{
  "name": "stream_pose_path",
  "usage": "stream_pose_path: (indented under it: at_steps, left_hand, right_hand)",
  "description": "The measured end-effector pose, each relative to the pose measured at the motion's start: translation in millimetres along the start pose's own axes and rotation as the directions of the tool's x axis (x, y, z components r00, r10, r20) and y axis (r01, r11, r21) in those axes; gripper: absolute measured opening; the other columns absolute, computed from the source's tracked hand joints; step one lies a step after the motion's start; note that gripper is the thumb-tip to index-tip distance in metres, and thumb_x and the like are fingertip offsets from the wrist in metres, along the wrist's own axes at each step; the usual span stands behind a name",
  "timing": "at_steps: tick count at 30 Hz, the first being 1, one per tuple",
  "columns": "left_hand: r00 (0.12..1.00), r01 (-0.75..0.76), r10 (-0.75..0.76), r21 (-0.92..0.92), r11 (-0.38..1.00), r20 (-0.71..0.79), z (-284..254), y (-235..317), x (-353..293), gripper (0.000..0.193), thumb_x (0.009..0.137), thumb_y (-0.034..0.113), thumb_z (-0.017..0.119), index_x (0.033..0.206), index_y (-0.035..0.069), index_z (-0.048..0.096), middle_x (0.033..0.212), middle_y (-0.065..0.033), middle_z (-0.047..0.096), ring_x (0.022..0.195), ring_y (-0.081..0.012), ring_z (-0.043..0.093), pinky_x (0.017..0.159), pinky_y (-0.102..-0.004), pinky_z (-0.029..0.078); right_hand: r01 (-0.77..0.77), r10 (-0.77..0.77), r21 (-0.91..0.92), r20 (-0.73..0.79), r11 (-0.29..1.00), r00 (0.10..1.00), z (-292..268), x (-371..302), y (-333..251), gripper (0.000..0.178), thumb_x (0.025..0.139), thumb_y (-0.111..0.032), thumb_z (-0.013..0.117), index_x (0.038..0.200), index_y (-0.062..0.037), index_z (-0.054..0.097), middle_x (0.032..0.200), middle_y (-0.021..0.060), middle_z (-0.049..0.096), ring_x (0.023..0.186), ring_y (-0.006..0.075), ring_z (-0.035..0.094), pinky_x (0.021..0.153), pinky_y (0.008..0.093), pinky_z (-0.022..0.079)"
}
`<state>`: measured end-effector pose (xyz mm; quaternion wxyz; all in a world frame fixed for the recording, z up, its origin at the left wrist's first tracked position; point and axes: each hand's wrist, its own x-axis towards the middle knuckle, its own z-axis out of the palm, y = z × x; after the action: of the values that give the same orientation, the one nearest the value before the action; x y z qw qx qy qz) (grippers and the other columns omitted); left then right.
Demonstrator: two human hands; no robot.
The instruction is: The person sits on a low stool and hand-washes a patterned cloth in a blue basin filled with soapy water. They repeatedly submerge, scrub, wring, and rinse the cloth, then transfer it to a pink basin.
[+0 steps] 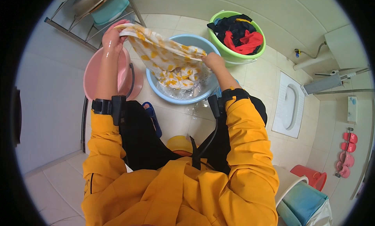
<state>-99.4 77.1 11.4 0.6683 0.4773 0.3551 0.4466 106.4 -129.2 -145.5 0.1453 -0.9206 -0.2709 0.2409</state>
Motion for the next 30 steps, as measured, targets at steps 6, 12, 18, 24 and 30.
stream_pose_path:
  at_steps: [6, 12, 18, 24, 30]
  left_hand:
    - [0.961, -0.018, -0.105, 0.437, 0.899, 0.255, -5, -11, 4, 0.025, 0.076, 0.009, 0.049, 0.099, 0.001, 0.054, 0.086, -0.0121, 0.059, 0.079, -0.018, 0.058, 0.066, -0.0265, 0.047]
    - [0.734, -0.651, -0.335, 0.752, -0.101, 0.59, 16, -70, -57, 0.031, 0.066, 0.025, 0.061, 0.094, 0.011, 0.06, 0.094, -0.0116, 0.059, 0.083, -0.0241, 0.057, 0.072, -0.0338, 0.045]
    - [0.639, -0.701, 0.049, 0.556, 0.446, 0.767, 15, -81, -32, 0.024, 0.068, 0.011, 0.049, 0.089, 0.007, 0.06, 0.104, -0.0085, 0.053, 0.1, -0.028, 0.049, 0.086, -0.0325, 0.038]
    - [0.675, 0.626, -0.391, -0.204, 0.753, 0.626, 17, -59, -12, 0.048, 0.064, 0.003, 0.037, 0.11, -0.005, 0.043, 0.123, -0.0211, 0.038, 0.113, -0.0317, 0.038, 0.097, -0.042, 0.029]
    - [0.648, 0.657, -0.421, -0.187, 0.73, 0.634, 19, -65, -27, 0.057, 0.065, 0.003, 0.038, 0.122, 0.003, 0.037, 0.124, -0.0206, 0.037, 0.109, -0.0344, 0.042, 0.097, -0.0436, 0.031]
  right_hand:
    - [-0.12, -0.131, 0.887, 0.197, 0.445, 0.972, -51, -17, -32, 0.014, 0.077, -0.012, 0.045, 0.085, -0.0021, 0.05, 0.062, 0.0045, 0.049, 0.049, 0.0132, 0.046, 0.04, 0.0233, 0.039]
    - [0.005, -0.543, 0.981, -0.111, -0.192, 0.832, -146, -40, -33, 0.006, 0.07, -0.007, 0.045, 0.064, -0.0045, 0.046, 0.051, 0.0013, 0.039, 0.04, 0.0092, 0.031, 0.036, 0.0231, 0.027]
    - [0.563, -0.49, 0.69, -0.334, 0.455, 0.805, -103, -12, -15, 0.027, 0.068, -0.015, 0.058, 0.091, -0.0012, 0.056, 0.083, 0.0057, 0.058, 0.074, 0.0129, 0.053, 0.069, 0.0232, 0.042]
    - [0.6, -0.685, 0.433, 0.057, 0.673, 0.727, -34, -38, -47, 0.039, 0.07, -0.027, 0.058, 0.1, -0.002, 0.056, 0.091, 0.0125, 0.059, 0.088, 0.0186, 0.056, 0.077, 0.0269, 0.043]
    - [0.037, -0.592, 0.996, 0.015, 0.075, 0.806, -55, -4, -26, 0.042, 0.071, -0.02, 0.055, 0.106, 0.0027, 0.051, 0.099, 0.0152, 0.057, 0.089, 0.0244, 0.056, 0.08, 0.0307, 0.044]
